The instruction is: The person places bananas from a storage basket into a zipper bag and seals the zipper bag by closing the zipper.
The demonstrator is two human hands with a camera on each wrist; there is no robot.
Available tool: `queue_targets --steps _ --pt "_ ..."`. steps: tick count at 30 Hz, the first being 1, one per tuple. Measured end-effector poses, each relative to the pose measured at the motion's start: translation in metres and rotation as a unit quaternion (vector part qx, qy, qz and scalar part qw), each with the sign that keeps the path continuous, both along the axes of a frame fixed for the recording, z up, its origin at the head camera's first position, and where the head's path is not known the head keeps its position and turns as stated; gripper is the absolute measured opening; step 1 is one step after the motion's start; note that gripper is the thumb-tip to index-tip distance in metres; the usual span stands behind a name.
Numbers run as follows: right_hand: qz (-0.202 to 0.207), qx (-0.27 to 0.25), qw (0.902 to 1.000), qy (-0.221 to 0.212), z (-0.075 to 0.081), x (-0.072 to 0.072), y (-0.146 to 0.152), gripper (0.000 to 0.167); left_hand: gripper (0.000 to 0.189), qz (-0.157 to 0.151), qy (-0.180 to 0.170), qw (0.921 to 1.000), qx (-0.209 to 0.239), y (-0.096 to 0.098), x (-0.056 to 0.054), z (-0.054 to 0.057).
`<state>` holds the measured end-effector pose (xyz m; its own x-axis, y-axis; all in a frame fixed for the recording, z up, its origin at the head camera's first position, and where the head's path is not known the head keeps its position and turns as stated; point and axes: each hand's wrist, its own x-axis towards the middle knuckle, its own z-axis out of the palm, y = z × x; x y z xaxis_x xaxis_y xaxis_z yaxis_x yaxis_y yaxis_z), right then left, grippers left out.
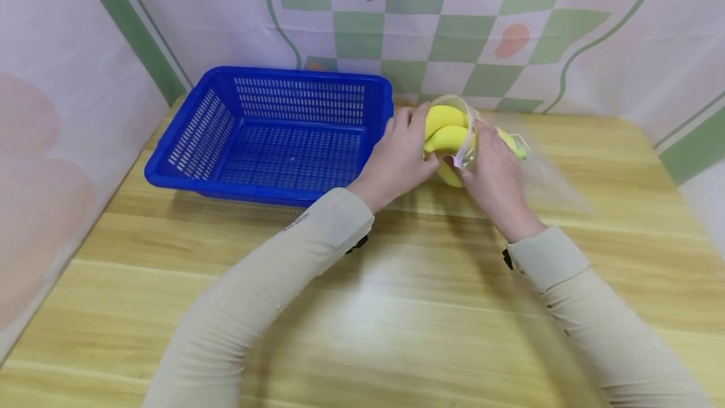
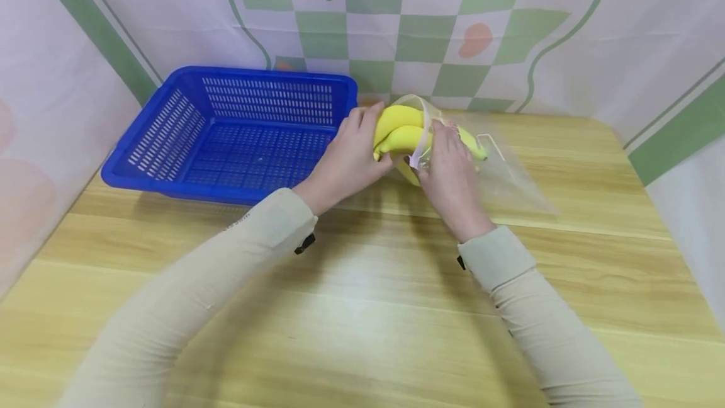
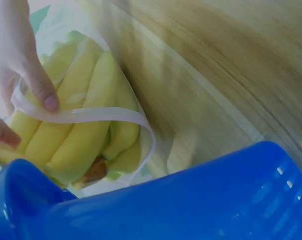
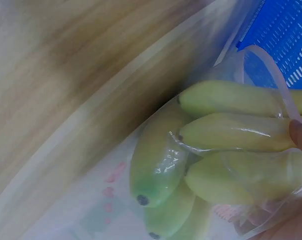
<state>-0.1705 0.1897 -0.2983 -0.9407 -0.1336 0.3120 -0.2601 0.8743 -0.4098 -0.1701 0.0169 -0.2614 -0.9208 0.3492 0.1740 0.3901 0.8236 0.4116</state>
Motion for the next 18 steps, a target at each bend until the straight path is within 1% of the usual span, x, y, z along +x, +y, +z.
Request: queue_targets --steps 2,4,6,9,12,14,18 --pt "-0.005 -0.007 1.0 0.002 0.0 0.0 -0.0002 0.071 0.075 -0.019 0.007 0.9998 -0.003 0.0001 0.0005 -0.0013" --pt "-0.009 -0.012 0.9998 0.01 0.0 -0.0001 -0.0001 0.069 0.079 -0.034 0.0 0.9993 -0.017 -0.0005 0.0006 -0.0014" --pt "-0.01 -0.013 0.9997 0.016 -0.0001 -0.0001 0.0001 0.068 0.082 -0.042 -0.009 0.9985 -0.033 -0.0015 0.0005 -0.0012" --pt "-0.009 -0.011 0.9997 0.021 -0.0006 -0.0002 -0.0001 0.067 0.086 -0.038 -0.024 0.9973 -0.058 -0.0031 0.0006 -0.0001" --pt "-0.01 -0.008 0.9997 0.021 -0.0012 -0.0001 -0.0007 0.069 0.084 -0.027 -0.018 0.9973 -0.066 -0.0043 0.0017 -0.0007" --pt "-0.01 -0.004 0.9997 0.021 -0.0016 -0.0002 -0.0014 0.07 0.081 -0.021 -0.015 0.998 -0.057 -0.0048 0.0026 -0.0021" --pt "-0.01 -0.001 0.9996 0.026 -0.002 0.0004 -0.0017 0.072 0.076 -0.012 -0.009 0.9999 -0.006 -0.0046 0.0045 -0.0059"
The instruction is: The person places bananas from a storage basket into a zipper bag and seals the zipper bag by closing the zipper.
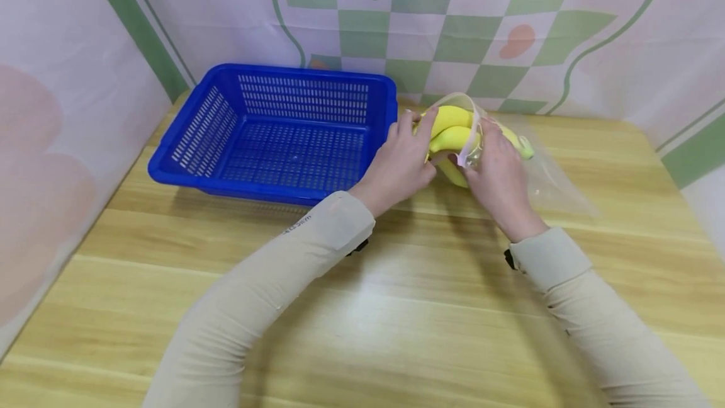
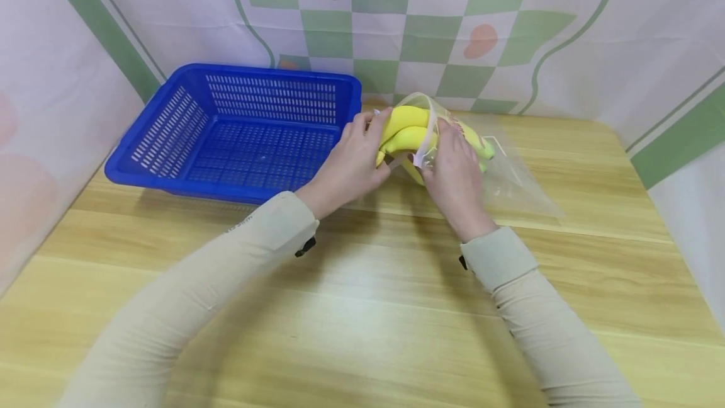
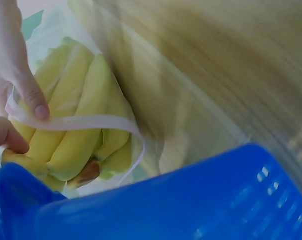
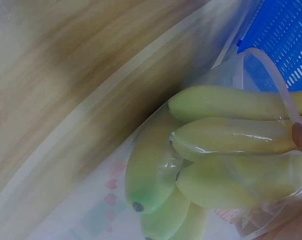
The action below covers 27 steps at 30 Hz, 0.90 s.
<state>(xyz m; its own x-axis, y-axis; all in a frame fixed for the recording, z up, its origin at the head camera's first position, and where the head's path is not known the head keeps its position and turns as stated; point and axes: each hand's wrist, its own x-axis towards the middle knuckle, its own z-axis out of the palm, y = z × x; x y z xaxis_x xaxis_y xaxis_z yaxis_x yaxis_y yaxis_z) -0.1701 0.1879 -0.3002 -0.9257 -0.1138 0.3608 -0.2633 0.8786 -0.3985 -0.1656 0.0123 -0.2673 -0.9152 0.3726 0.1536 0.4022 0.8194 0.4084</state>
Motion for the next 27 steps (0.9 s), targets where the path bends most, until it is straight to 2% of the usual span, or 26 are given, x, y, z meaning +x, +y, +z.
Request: queue_targets --steps 3,6,10,15,22,27 --pt "-0.001 -0.006 1.0 0.0 0.0 0.0004 -0.0002 0.073 0.068 0.004 0.006 0.9994 0.033 0.0007 0.001 -0.0019" --pt "-0.002 -0.014 0.9999 -0.003 0.0 0.0003 -0.0006 0.074 0.06 0.0 0.024 0.9991 0.035 0.0016 0.0011 -0.003" --pt "0.001 -0.021 0.9998 0.002 -0.0005 -0.0002 -0.0006 0.074 0.06 -0.008 0.034 0.9986 0.041 0.0027 0.0011 -0.004" --pt "0.008 -0.024 0.9995 0.022 -0.0018 -0.0002 0.0001 0.072 0.063 -0.023 0.011 0.9973 0.069 0.0036 -0.0004 -0.0058" --pt "0.01 -0.02 0.9985 0.05 -0.0015 0.0001 0.0006 0.071 0.069 -0.05 -0.011 0.9975 0.05 0.0054 -0.0025 -0.0073" --pt "0.012 -0.019 0.9979 0.06 -0.0004 0.0015 0.0004 0.071 0.071 -0.053 -0.032 0.9973 0.039 0.0057 -0.0031 -0.0042"
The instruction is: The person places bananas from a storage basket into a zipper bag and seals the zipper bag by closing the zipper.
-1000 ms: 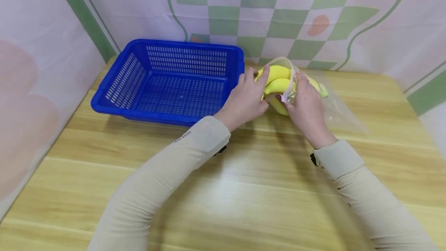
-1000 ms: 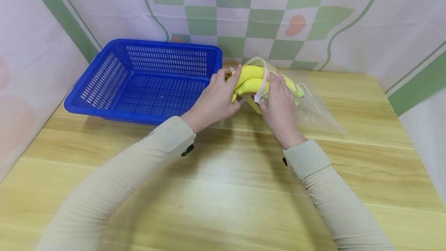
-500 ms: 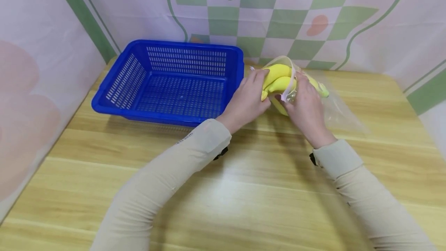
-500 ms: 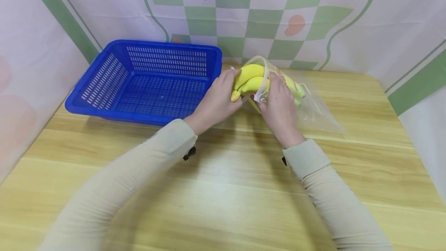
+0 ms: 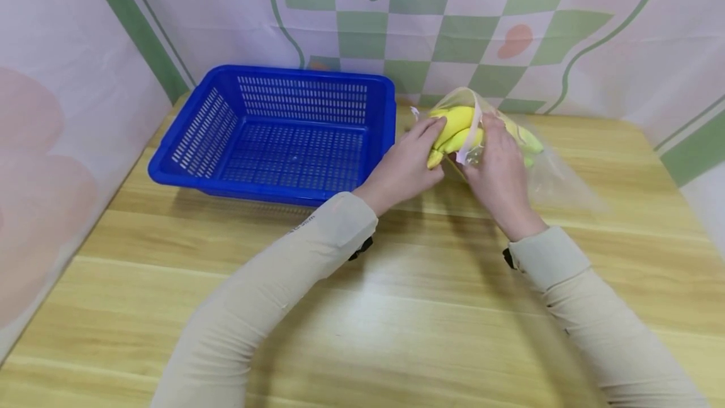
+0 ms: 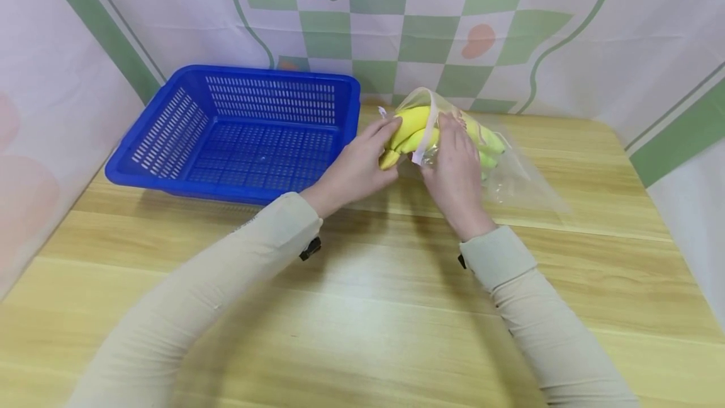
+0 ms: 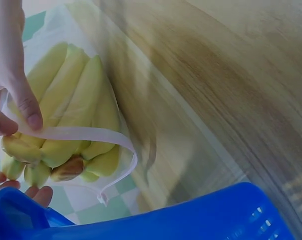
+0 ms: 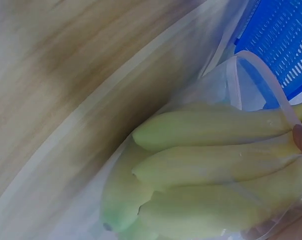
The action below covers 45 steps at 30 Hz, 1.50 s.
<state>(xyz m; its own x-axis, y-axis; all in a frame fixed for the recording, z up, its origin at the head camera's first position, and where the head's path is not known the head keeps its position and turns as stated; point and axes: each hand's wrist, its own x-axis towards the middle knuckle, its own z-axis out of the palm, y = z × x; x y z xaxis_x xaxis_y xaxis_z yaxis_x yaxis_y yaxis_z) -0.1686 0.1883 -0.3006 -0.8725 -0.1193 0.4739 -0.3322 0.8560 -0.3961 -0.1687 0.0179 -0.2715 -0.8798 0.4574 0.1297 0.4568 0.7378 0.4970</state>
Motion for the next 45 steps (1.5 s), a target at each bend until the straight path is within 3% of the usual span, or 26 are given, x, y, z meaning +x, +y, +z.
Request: queue_targets --steps 10,18,27,30,35,42,45 --pt "0.003 0.011 0.9996 -0.027 0.003 0.0 -0.002 0.074 0.074 0.009 -0.034 0.9992 0.02 0.003 -0.006 -0.002" --pt "0.013 0.011 0.9995 -0.027 0.003 0.0 -0.004 0.067 0.068 0.058 -0.024 0.9978 0.021 -0.001 -0.006 -0.003" --pt "0.01 0.007 0.9995 -0.028 0.004 0.001 -0.004 0.071 0.063 0.048 -0.014 0.9985 0.024 0.002 -0.007 -0.003" --pt "0.01 0.003 0.9996 -0.027 0.004 0.0 -0.003 0.074 0.063 0.05 -0.035 0.9962 0.062 0.006 -0.008 -0.004" --pt "0.016 -0.003 0.9999 0.0 0.002 -0.002 -0.002 0.073 0.063 0.068 -0.075 0.985 0.14 0.01 -0.008 -0.003" --pt "0.025 -0.004 0.9995 0.018 0.002 -0.003 -0.002 0.07 0.062 0.038 -0.099 0.9825 0.153 0.01 -0.01 0.001" --pt "0.029 -0.004 0.9993 0.021 0.003 -0.003 -0.002 0.069 0.066 0.034 -0.121 0.9758 0.179 0.01 -0.01 0.001"
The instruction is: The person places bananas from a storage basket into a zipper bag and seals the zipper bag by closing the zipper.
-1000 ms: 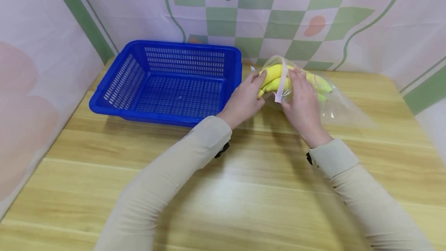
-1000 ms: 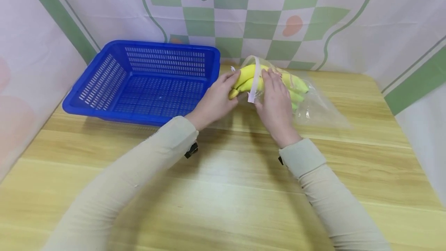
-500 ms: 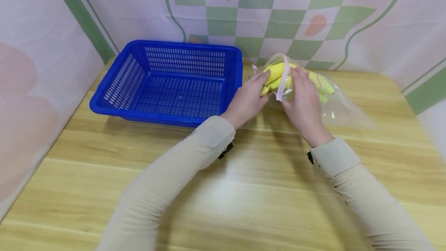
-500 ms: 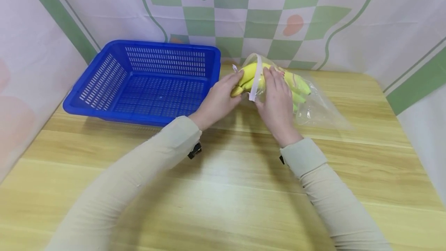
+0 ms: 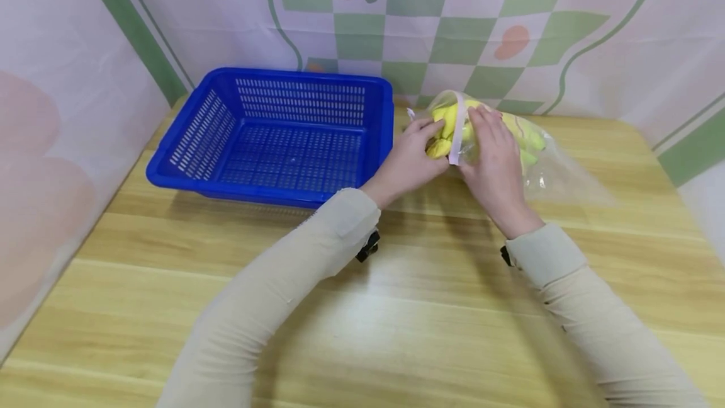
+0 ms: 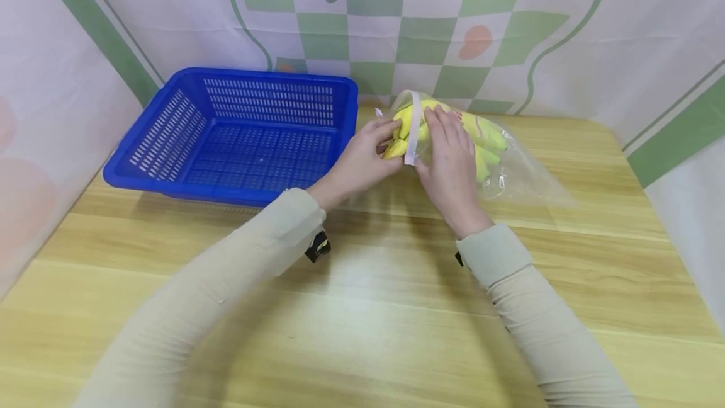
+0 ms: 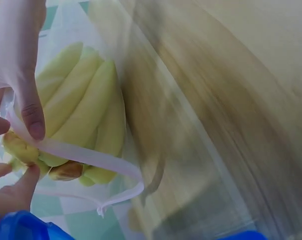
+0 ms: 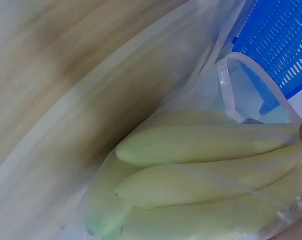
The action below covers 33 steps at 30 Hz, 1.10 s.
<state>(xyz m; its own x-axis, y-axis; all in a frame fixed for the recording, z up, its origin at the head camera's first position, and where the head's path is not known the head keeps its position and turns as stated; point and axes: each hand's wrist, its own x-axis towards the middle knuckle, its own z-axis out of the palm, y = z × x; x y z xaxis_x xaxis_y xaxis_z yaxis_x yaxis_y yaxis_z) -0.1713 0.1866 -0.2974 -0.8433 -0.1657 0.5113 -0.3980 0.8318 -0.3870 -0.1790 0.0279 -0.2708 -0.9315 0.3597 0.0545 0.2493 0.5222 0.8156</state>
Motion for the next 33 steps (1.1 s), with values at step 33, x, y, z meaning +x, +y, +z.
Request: queue_targets --steps 33 --pt "0.004 -0.169 0.9809 0.096 0.016 0.002 0.008 0.036 0.05 0.097 0.033 0.9938 0.042 -0.023 -0.011 0.011"
